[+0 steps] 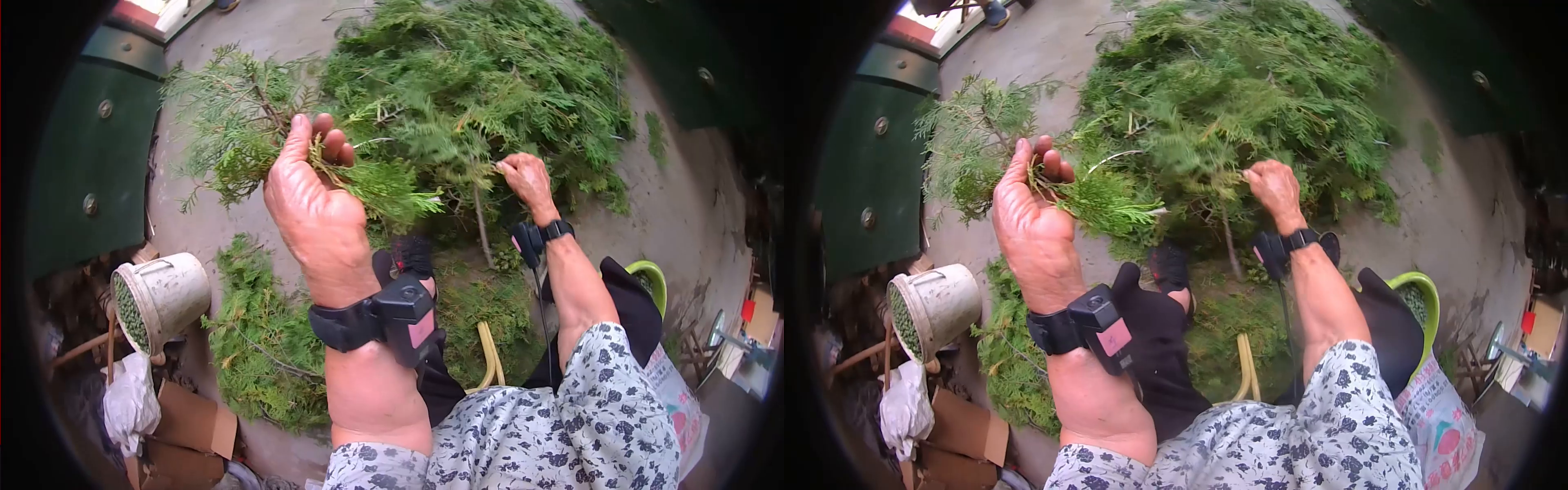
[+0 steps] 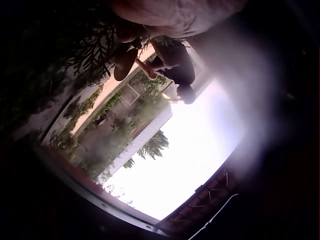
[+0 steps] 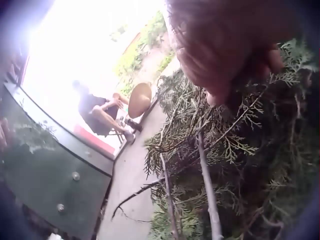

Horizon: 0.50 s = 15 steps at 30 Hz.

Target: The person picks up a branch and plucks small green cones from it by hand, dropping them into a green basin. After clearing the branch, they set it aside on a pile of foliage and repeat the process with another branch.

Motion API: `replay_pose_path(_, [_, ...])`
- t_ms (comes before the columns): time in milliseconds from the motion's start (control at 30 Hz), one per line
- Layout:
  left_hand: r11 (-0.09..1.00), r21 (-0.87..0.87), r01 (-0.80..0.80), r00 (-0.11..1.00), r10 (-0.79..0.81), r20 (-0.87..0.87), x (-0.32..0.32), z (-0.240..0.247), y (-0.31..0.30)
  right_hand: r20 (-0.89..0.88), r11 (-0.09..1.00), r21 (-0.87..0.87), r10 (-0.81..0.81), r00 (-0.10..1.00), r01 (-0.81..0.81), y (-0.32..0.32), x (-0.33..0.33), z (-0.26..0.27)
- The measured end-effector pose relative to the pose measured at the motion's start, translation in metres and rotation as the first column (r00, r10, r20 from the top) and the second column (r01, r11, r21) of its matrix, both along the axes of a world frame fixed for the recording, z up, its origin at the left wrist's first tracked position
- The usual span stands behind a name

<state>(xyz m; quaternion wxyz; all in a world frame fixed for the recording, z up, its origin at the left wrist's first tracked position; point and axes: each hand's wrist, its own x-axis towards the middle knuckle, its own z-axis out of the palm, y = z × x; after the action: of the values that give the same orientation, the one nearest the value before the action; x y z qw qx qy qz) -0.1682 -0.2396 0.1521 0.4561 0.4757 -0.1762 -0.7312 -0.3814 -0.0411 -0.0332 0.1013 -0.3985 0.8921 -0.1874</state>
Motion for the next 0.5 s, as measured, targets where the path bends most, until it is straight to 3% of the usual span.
replay_pose_path(133, [1.000,-0.013,0.001,1.000,-0.002,-0.017,-0.001,-0.003,0.001,-0.016,0.983,0.049,-0.179,0.984,0.180,0.053,0.003,-0.008])
replay_pose_path(167, [0.999,-0.036,-0.001,1.000,0.000,-0.021,-0.001,-0.004,0.001,-0.068,0.991,-0.031,-0.133,0.989,0.131,0.066,-0.005,-0.025])
replay_pose_path(267, [0.974,-0.216,0.072,0.997,-0.065,0.040,0.004,-0.006,0.012,0.027,0.926,-0.291,-0.243,0.970,0.240,0.083,-0.009,-0.050])
replay_pose_path(333, [0.921,-0.356,0.156,0.988,-0.153,0.038,0.008,-0.011,0.011,0.012,0.866,-0.336,-0.389,0.921,0.370,0.094,0.004,-0.057])
replay_pose_path(400, [0.980,-0.181,0.076,0.995,-0.085,-0.043,0.002,-0.008,0.009,0.061,0.768,-0.351,-0.552,0.832,0.536,0.106,0.017,-0.074])
replay_pose_path(433, [0.987,-0.145,0.072,0.996,-0.079,-0.043,0.001,-0.006,0.008,0.143,0.734,-0.194,-0.635,0.759,0.651,0.105,0.030,-0.072])
replay_pose_path(467, [0.992,-0.111,0.065,0.997,-0.070,-0.044,0.000,-0.007,0.007,0.397,0.640,-0.009,-0.703,0.590,0.768,0.100,0.038,-0.072])
replay_pose_path(500, [0.983,-0.153,0.106,0.991,-0.117,-0.063,0.001,-0.009,0.008,0.396,0.678,0.023,-0.681,0.616,0.735,0.093,0.046,-0.065])
